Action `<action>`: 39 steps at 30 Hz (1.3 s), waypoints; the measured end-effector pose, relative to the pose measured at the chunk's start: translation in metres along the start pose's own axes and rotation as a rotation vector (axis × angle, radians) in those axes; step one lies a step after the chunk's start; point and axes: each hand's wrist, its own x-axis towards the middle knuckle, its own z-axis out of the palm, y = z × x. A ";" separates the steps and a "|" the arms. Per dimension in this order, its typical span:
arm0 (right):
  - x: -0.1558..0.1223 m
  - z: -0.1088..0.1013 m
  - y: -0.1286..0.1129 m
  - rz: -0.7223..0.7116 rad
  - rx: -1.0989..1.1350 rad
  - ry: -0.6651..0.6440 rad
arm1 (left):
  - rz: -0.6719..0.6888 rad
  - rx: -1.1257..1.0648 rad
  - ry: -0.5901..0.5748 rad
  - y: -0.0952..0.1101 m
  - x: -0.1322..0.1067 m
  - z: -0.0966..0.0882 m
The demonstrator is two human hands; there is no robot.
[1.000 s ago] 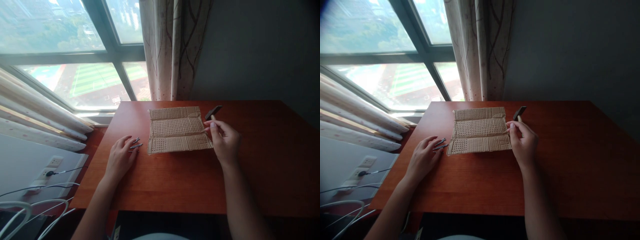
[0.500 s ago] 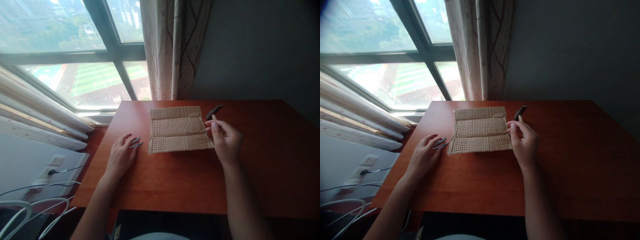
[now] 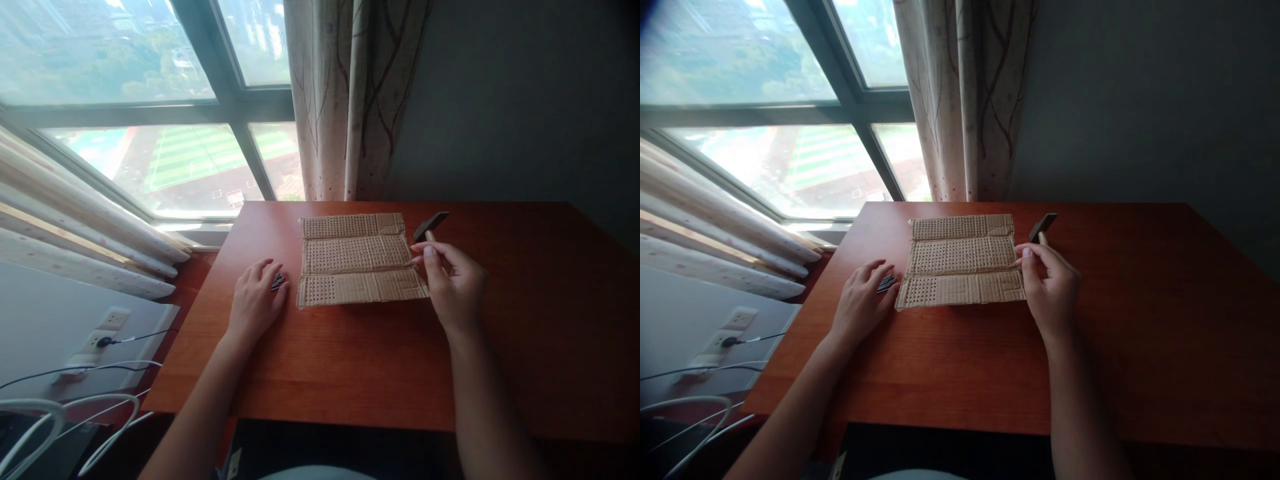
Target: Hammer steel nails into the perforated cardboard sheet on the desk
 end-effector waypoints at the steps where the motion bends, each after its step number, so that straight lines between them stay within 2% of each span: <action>1: 0.000 0.000 0.000 0.001 -0.002 0.000 | -0.001 0.018 -0.003 0.002 0.003 0.003; 9: -0.002 0.000 0.002 0.005 0.007 -0.004 | -0.040 0.114 0.043 0.001 0.022 0.019; 18: 0.000 0.000 0.000 0.002 -0.030 0.002 | -0.043 0.100 0.096 0.001 0.021 0.017; 25: -0.002 0.000 0.000 -0.009 -0.008 -0.002 | -0.058 0.112 0.097 -0.001 0.028 0.022; 39: 0.000 0.000 -0.001 -0.011 -0.021 0.000 | -0.084 0.065 0.104 -0.005 0.023 0.019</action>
